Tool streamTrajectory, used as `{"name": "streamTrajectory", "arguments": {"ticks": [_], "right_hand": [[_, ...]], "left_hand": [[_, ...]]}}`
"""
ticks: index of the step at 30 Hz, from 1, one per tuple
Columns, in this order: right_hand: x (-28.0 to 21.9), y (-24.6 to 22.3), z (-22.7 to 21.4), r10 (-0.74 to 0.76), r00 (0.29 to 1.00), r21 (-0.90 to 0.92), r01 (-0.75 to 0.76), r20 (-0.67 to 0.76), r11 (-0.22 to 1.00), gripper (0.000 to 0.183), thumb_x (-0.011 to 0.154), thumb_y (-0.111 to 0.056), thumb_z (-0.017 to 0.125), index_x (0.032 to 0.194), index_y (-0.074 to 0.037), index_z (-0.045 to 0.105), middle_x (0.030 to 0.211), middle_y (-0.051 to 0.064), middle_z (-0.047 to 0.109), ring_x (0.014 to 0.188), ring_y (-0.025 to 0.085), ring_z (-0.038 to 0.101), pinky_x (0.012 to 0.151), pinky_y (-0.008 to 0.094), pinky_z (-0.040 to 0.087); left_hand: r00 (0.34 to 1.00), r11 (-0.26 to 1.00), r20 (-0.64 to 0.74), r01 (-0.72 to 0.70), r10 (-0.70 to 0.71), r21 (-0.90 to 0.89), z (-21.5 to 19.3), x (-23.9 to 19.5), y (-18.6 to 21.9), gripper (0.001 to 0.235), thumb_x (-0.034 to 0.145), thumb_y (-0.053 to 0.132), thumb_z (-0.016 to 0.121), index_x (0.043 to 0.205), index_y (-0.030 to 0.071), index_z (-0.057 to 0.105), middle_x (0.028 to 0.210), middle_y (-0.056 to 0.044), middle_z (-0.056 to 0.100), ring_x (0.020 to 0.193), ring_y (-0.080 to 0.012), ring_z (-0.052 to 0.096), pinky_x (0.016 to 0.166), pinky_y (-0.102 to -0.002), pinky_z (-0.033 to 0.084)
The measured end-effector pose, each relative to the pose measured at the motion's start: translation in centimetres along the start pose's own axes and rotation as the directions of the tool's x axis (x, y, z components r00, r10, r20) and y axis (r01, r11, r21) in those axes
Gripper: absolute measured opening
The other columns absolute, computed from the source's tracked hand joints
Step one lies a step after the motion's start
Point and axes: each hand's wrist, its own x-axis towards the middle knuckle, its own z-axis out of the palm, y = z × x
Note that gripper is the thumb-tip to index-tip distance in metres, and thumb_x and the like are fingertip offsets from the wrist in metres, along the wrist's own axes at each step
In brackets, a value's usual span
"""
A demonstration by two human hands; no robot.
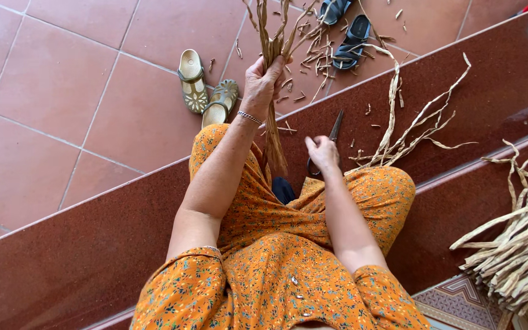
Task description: The person sits on the floor and uses scissors to trim and separate dried plant stalks. They gather the stalks into a bundle and tie them together with a strip of the same material.
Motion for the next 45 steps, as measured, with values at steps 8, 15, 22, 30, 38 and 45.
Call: {"name": "streamTrajectory", "arguments": {"ticks": [8, 15, 22, 30, 38, 45], "right_hand": [[2.1, 3.5, 3.2, 0.364, 0.929, -0.244, -0.369, -0.065, 0.897, 0.068, 0.081, -0.022, 0.082, 0.140, -0.009, 0.049, 0.140, 0.020, 0.060, 0.130, 0.036, 0.059, 0.108, 0.046, 0.049], [2.5, 2.7, 2.6, 0.351, 0.929, -0.230, -0.370, -0.119, 0.900, 0.071, 0.075, -0.018, 0.085, 0.135, -0.003, 0.051, 0.135, 0.019, 0.064, 0.127, 0.035, 0.063, 0.106, 0.044, 0.052], [3.1, 3.0, 2.1, 0.257, 0.912, 0.221, -0.193, -0.318, 0.956, 0.081, 0.071, -0.037, 0.089, 0.133, -0.009, 0.045, 0.117, 0.020, 0.067, 0.106, 0.034, 0.064, 0.094, 0.048, 0.051], [0.3, 0.0, -3.2, -0.256, 0.949, 0.962, 0.226, -0.182, 0.154, 0.081, 0.088, -0.070, 0.068, 0.139, -0.010, 0.050, 0.074, -0.004, 0.047, 0.061, 0.009, 0.049, 0.052, 0.025, 0.045], [-6.6, -5.7, -6.8, -0.623, 0.706, 0.847, 0.516, -0.335, 0.129, 0.088, 0.095, -0.082, 0.041, 0.146, -0.010, 0.040, 0.098, -0.001, 0.056, 0.082, 0.008, 0.051, 0.072, 0.025, 0.044], [-5.9, -8.3, -8.8, -0.635, 0.686, 0.785, 0.587, -0.355, 0.195, 0.097, 0.094, -0.085, 0.034, 0.155, -0.010, 0.038, 0.094, -0.005, 0.052, 0.078, 0.005, 0.045, 0.067, 0.021, 0.041]], "left_hand": [[1.000, 0.998, -0.013, 0.025, -0.026, -0.061, 0.1, -0.3, 1.3, 0.020, 0.101, 0.023, 0.069, 0.101, 0.004, 0.075, 0.060, 0.009, 0.047, 0.046, -0.0010, 0.032, 0.041, -0.022, 0.021], [0.999, 0.995, 0.006, 0.053, -0.053, -0.082, 0.3, -0.8, 2.1, 0.019, 0.100, 0.024, 0.069, 0.102, 0.006, 0.075, 0.059, 0.009, 0.048, 0.045, -0.0010, 0.033, 0.041, -0.023, 0.022], [0.998, 0.995, 0.029, 0.058, -0.055, -0.076, 0.6, -0.9, 2.0, 0.020, 0.099, 0.024, 0.073, 0.102, 0.005, 0.074, 0.060, 0.008, 0.049, 0.046, -0.0017, 0.034, 0.041, -0.023, 0.023], [0.998, 0.996, 0.041, 0.056, -0.054, -0.063, 1.2, -1.5, 2.0, 0.018, 0.098, 0.022, 0.075, 0.101, 0.004, 0.074, 0.061, 0.007, 0.052, 0.046, -0.0018, 0.036, 0.040, -0.023, 0.024], [0.993, 0.993, 0.047, 0.110, -0.108, -0.046, 2.2, -1.8, 1.0, 0.018, 0.098, 0.021, 0.075, 0.098, 0.003, 0.075, 0.062, 0.009, 0.049, 0.047, -0.0003, 0.035, 0.042, -0.021, 0.022], [0.984, 0.991, 0.110, 0.137, -0.137, 0.002, 2.8, -2.1, 0.2, 0.020, 0.097, 0.023, 0.075, 0.100, 0.003, 0.075, 0.061, 0.008, 0.051, 0.046, -0.0016, 0.036, 0.042, -0.023, 0.023]]}}
